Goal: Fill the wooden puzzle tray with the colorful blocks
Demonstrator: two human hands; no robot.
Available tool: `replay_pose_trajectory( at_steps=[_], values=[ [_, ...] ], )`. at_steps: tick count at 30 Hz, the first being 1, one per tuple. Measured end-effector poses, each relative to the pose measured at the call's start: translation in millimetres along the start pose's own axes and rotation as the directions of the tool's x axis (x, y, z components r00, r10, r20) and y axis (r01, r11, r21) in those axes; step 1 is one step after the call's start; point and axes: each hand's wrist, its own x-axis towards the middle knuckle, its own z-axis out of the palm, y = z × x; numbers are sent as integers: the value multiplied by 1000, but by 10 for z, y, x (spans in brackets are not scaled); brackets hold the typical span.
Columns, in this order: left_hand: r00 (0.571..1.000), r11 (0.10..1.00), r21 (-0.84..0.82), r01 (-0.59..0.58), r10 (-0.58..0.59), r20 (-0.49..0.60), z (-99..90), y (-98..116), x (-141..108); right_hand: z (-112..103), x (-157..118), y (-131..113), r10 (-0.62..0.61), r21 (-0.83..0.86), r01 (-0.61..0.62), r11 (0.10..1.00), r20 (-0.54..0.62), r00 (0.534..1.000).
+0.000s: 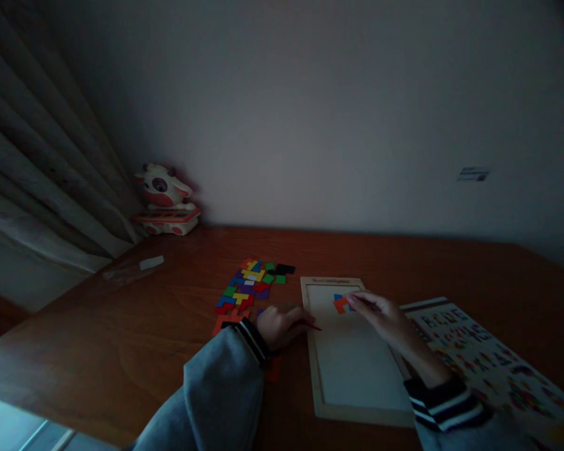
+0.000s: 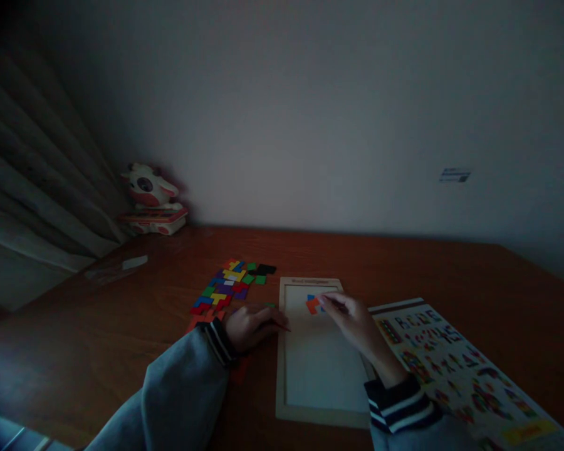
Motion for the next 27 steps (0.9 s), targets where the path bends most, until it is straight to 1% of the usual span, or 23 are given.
replay_pose_trajectory(
  at_steps=[2,4,7,9,12,15,17,20,23,25,27],
  values=[
    [1000,999,36,6,-6,6,16,0,-2,-87,-5,76,13,-22,-13,1000,6,1000],
    [1000,996,87,-1,3,-21,16,-19,-3,-134,-20,152,19,-58,-18,998,15,1000],
    [995,986,162,-44,58,-82,-22,-81,-10,-141,-44,236,5,-110,-4,994,9,1000],
    [993,981,186,-49,69,-98,-70,-137,-19,-126,-52,261,-24,-131,23,991,-7,1000],
    [996,983,184,7,10,-92,-152,-218,-33,-105,-56,267,-72,-153,65,986,-38,997],
    [996,975,215,61,-44,-81,-200,-266,-34,-85,-56,262,-87,-165,74,984,-69,994],
    [998,961,274,38,-21,-63,-199,-280,-29,-65,-59,261,-88,-174,71,982,-91,992],
    [999,930,364,-38,45,-9,-169,-298,-22,-13,-75,250,-83,-188,59,980,-123,989],
    [998,891,449,-63,55,29,-153,-330,-22,75,-113,211,-60,-205,31,978,-138,989],
    [999,864,502,-39,47,-4,-163,-355,-23,149,-148,164,-67,-230,31,973,-153,986],
    [997,851,525,-12,49,-57,-177,-373,-22,221,-181,109,-103,-245,65,967,-149,983]
  ],
)
